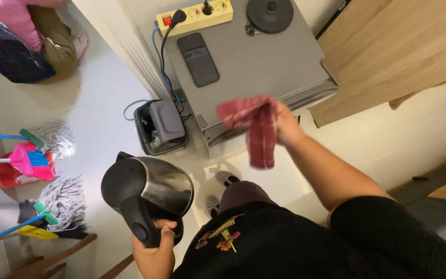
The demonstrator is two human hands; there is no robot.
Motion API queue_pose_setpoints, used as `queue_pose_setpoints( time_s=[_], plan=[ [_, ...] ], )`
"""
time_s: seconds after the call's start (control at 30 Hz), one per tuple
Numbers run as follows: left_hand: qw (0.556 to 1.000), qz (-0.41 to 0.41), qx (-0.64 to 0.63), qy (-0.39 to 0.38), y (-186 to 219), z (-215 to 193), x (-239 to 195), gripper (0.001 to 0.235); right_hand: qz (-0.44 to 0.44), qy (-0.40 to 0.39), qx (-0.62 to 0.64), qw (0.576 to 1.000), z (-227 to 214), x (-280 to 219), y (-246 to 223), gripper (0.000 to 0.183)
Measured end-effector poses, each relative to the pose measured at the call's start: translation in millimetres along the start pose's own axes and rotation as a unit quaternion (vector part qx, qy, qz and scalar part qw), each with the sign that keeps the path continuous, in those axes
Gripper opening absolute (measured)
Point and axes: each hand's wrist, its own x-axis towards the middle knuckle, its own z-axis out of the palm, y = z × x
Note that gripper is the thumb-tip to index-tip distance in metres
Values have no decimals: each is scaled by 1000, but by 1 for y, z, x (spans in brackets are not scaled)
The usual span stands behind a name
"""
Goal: Cleaning and wiping surfaces in a room including a mini-fridge, a TV stand, and a door using a rag.
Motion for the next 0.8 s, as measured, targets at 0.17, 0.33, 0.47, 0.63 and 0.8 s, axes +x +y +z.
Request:
queue_pose_setpoints(
  time_s=[0.17, 0.33, 0.47, 0.63, 0.8],
  plan=[
    [999, -33, -1, -14, -39, -21, -3, 15, -30, 261, -294, 919, -121, 23, -19, 18],
    [999, -43, -30, -4, -59, -39, -5, 19, -135, 156, -658, 724, -167, 60, 67, 17],
    [999, -28, 40, -15, -57, -61, -1, 14, -32, 102, -643, 758, -30, 69, 91, 67],
    [993, 16, 116, -7, -69, -79, -1, 15, -83, -84, -742, 659, 31, 63, 123, 64],
    [994, 86, 53, -52, -124, -99, 16, 18, 34, 104, -714, 691, -77, 61, 89, 44]
  ],
)
